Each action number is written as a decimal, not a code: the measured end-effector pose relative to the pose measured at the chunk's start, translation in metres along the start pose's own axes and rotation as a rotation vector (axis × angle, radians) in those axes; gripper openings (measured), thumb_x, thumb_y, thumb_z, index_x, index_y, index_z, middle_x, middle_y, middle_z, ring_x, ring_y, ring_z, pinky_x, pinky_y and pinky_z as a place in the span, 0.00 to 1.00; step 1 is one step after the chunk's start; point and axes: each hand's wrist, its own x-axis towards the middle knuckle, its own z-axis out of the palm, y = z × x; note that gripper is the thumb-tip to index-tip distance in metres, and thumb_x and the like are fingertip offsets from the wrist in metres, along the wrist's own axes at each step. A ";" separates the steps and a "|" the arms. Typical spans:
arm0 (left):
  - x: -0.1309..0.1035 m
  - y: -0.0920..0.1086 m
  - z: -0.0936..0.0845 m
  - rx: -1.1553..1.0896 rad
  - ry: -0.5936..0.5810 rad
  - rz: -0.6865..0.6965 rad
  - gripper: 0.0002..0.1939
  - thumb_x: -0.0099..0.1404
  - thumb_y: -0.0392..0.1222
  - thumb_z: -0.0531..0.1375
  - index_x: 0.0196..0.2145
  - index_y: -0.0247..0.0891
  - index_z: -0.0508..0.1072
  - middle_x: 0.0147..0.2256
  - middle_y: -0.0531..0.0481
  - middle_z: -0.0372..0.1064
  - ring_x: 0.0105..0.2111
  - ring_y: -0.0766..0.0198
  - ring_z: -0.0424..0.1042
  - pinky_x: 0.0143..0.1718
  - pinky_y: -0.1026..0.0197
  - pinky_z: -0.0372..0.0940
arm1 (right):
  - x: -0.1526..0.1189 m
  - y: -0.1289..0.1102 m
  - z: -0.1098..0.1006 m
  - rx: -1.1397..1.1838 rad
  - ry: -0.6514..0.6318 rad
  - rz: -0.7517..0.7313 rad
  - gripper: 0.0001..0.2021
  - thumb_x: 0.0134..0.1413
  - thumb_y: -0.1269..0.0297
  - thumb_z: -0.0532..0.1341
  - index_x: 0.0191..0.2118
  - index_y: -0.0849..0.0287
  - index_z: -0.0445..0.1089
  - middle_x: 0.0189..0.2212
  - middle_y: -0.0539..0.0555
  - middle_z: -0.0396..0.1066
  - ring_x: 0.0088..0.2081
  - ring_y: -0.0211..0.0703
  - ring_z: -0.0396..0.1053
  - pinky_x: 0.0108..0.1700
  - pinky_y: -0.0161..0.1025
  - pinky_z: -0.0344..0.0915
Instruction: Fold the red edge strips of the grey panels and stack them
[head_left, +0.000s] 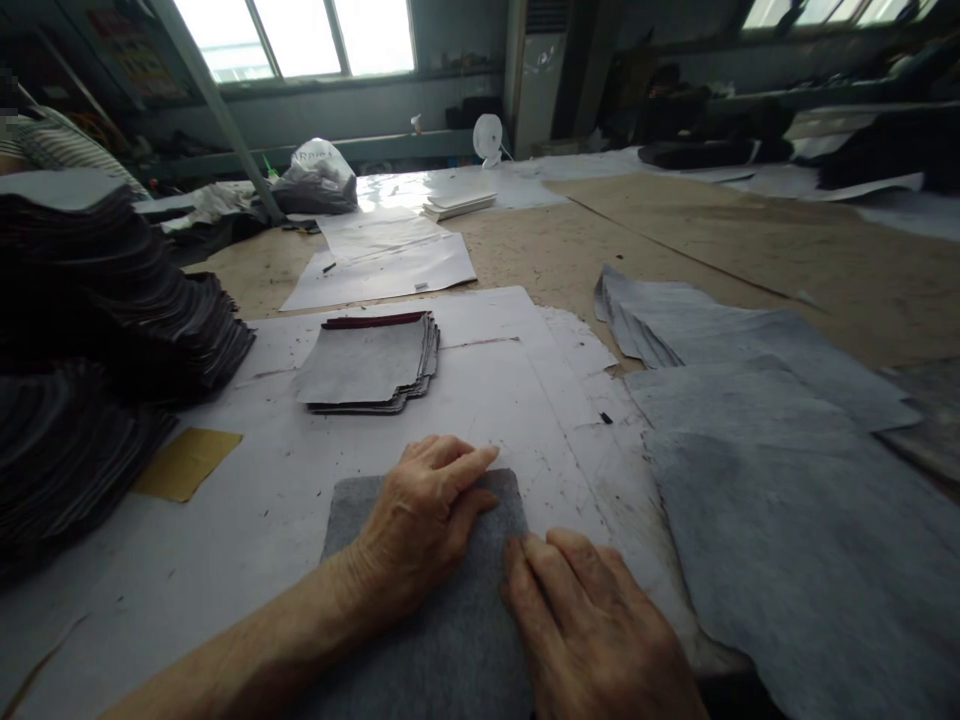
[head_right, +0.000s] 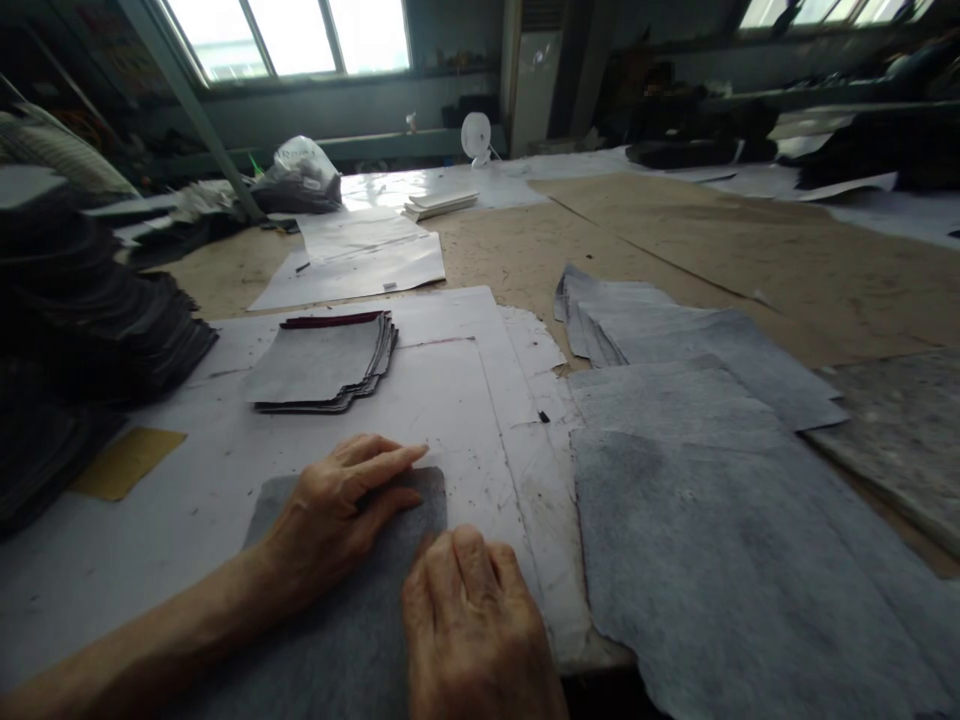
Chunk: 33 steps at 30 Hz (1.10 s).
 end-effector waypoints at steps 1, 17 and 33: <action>0.000 0.000 0.001 0.022 0.013 0.020 0.15 0.59 0.33 0.58 0.45 0.37 0.69 0.33 0.49 0.68 0.34 0.63 0.64 0.37 0.56 0.62 | 0.000 0.000 0.000 -0.010 0.006 -0.001 0.18 0.52 0.77 0.44 0.37 0.70 0.72 0.32 0.60 0.70 0.38 0.50 0.64 0.39 0.44 0.61; -0.003 0.004 0.006 0.185 0.087 0.305 0.11 0.62 0.28 0.51 0.38 0.32 0.70 0.33 0.46 0.65 0.32 0.63 0.59 0.31 0.58 0.62 | 0.001 -0.005 0.003 -0.126 0.060 0.006 0.17 0.54 0.79 0.46 0.34 0.70 0.72 0.30 0.59 0.71 0.37 0.48 0.65 0.41 0.42 0.60; -0.003 0.008 0.003 0.288 0.050 0.345 0.12 0.65 0.31 0.48 0.39 0.31 0.69 0.32 0.46 0.64 0.31 0.62 0.59 0.32 0.57 0.61 | 0.009 0.012 -0.003 0.247 0.075 0.243 0.10 0.51 0.77 0.54 0.35 0.66 0.71 0.28 0.55 0.68 0.32 0.40 0.63 0.35 0.37 0.62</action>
